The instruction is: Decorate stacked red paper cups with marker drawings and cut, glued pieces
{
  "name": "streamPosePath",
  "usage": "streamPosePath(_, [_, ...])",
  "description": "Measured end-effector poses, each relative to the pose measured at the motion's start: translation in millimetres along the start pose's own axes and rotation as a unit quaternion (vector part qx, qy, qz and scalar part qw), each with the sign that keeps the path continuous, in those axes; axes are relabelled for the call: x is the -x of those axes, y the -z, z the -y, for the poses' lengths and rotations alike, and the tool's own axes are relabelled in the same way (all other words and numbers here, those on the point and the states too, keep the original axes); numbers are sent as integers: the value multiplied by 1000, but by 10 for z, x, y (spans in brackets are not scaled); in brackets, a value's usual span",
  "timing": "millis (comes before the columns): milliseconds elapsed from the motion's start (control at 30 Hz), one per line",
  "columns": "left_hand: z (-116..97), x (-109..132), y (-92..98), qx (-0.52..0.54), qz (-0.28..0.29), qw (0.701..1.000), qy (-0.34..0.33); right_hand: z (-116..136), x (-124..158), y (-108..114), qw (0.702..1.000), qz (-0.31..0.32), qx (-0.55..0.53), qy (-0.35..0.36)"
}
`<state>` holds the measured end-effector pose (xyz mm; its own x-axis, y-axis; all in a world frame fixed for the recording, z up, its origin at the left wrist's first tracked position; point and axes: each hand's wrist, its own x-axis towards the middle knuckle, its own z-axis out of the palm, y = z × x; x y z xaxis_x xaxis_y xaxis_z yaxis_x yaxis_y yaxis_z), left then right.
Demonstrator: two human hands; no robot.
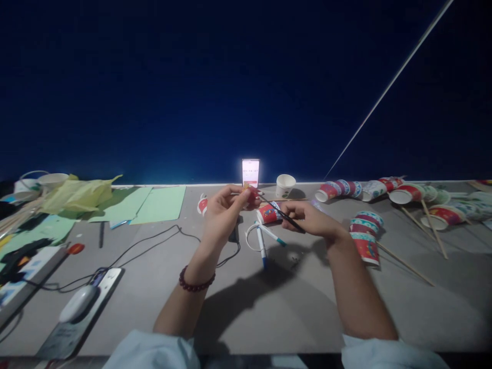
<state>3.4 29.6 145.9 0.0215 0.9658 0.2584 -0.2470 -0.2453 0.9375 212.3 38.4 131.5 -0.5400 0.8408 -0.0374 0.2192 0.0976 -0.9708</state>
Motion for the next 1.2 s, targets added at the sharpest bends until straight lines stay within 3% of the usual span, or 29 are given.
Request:
streamPosePath(533, [30,1,-46,21,-20,1000,-7,-23,-51,-57,1000,2,-7,14])
streamPosePath(933, [-33,30,-67,9,-20,1000,-1,-99,-58,-12,998,48,-34,33])
streamPosePath(1200, [33,9,-55,10,-31,999,-11,-84,-70,-44,999,38,-24,28])
